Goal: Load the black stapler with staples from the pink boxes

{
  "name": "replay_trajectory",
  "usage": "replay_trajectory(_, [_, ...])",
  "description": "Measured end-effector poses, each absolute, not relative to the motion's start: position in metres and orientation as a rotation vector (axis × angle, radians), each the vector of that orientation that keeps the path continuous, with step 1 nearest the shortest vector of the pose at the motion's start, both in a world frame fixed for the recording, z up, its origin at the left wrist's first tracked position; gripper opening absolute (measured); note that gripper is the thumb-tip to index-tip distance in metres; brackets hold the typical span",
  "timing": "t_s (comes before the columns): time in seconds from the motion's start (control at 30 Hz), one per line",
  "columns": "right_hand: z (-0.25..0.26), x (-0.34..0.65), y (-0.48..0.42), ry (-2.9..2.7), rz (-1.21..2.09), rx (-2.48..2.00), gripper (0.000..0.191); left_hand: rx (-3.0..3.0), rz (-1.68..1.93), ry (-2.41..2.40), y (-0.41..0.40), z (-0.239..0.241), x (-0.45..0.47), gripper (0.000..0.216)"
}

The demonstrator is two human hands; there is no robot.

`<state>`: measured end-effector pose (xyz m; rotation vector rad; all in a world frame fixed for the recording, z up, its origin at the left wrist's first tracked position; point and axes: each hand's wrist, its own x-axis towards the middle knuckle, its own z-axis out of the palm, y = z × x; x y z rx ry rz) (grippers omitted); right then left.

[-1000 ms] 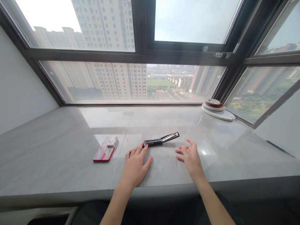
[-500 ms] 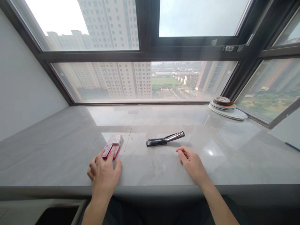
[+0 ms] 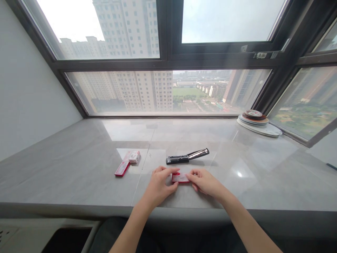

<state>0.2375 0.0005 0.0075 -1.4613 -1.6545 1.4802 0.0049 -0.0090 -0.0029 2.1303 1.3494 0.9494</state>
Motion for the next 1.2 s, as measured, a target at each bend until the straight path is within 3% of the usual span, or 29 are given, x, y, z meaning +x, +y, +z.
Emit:
replay_trajectory(0.13, [0.009, 0.239, 0.006, -1.665, 1.497, -1.448, 0.043, 2.084, 0.934, 1.292, -0.006, -0.006, 0.004, 0.058])
replay_trajectory(0.3, [0.009, 0.256, 0.013, -1.613, 1.517, -1.543, 0.039, 2.083, 0.954, 1.261, -0.006, -0.001, -0.002, 0.028])
replay_trajectory(0.4, [0.01, 0.274, 0.016, -1.616, 1.493, -1.651, 0.039, 2.101, 0.956, 1.285, -0.006, 0.002, 0.0, 0.024])
replay_trajectory(0.6, [0.029, 0.264, 0.015, -2.01, 0.717, -1.632, 0.022, 2.124, 0.949, 1.318, -0.006, -0.002, 0.0, 0.043])
replay_trajectory(0.8, [0.038, 0.213, 0.026, -2.401, 0.427, -1.475, 0.011, 2.128, 0.952, 1.311, -0.006, -0.004, -0.002, 0.045])
replay_trajectory(1.07, [0.04, 0.237, 0.023, -2.222, 0.741, -1.353, 0.015, 2.107, 0.956, 1.311, -0.006, -0.001, -0.003, 0.049])
replay_trajectory(1.2, [0.028, 0.273, 0.012, -2.1, 0.764, -1.472, 0.032, 2.095, 0.964, 1.313, -0.006, 0.001, -0.002, 0.046])
